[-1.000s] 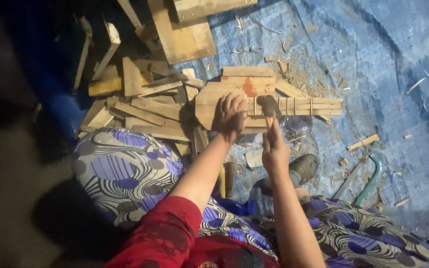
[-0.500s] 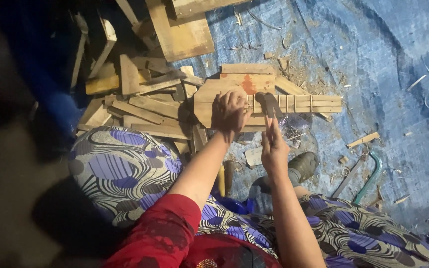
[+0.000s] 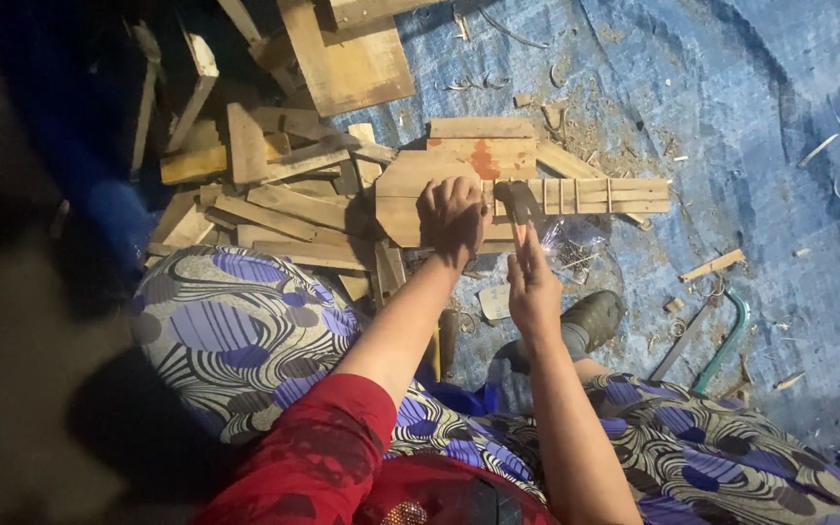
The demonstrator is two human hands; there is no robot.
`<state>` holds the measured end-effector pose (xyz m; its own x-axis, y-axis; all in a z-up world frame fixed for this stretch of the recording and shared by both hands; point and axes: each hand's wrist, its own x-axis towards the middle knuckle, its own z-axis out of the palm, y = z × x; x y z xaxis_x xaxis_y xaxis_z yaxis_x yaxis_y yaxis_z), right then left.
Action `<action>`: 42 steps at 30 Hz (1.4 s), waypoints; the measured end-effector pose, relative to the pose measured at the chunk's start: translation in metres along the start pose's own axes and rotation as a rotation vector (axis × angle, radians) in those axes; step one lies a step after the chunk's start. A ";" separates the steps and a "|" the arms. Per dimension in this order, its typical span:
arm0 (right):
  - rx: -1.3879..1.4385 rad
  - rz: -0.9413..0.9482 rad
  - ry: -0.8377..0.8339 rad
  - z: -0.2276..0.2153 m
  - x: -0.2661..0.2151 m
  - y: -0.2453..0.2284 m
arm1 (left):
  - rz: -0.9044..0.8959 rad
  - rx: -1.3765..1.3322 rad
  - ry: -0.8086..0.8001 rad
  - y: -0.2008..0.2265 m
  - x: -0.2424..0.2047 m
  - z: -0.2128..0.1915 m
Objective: Assembling a wooden stringed instrument by positioning the neck and body, then hammering fasteners into the fretboard.
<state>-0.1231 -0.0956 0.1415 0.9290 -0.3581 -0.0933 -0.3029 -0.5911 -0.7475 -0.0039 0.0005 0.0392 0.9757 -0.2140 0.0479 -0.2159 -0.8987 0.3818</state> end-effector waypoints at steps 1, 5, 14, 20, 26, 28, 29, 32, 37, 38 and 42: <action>-0.007 -0.015 -0.001 -0.001 0.000 -0.005 | -0.001 -0.004 0.006 -0.001 0.001 0.003; -0.045 0.015 -0.030 -0.002 -0.004 -0.003 | 0.052 0.012 0.033 -0.004 -0.003 -0.002; -0.120 0.202 -0.160 0.007 0.002 0.018 | 0.051 -0.065 -0.088 -0.009 0.003 -0.001; -0.002 0.042 0.045 0.001 -0.008 0.019 | 0.115 -0.032 -0.097 -0.010 -0.003 -0.009; -0.045 0.071 -0.056 0.017 -0.003 0.031 | 0.103 -0.093 -0.028 -0.006 0.002 -0.020; -0.051 0.004 -0.008 0.016 -0.004 0.033 | 0.002 -0.155 -0.086 -0.006 -0.001 -0.025; -0.052 0.009 -0.008 0.011 -0.006 0.024 | 0.004 -0.155 -0.091 -0.007 -0.002 -0.013; -0.016 -0.011 0.057 0.004 -0.012 0.013 | 0.114 -0.041 0.095 -0.006 -0.003 0.002; -0.093 0.025 -0.013 0.030 -0.006 0.044 | 0.046 -0.104 -0.061 -0.018 0.000 -0.019; -0.093 0.024 -0.007 0.025 -0.007 0.040 | 0.051 -0.105 -0.058 -0.018 0.001 0.003; 0.026 0.098 -0.022 -0.001 -0.010 0.002 | 0.090 -0.008 -0.029 -0.022 0.000 0.022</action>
<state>-0.1330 -0.0944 0.1419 0.8996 -0.3972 -0.1814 -0.3874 -0.5345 -0.7511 -0.0001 0.0117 0.0109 0.9508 -0.3048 0.0557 -0.3022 -0.8722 0.3846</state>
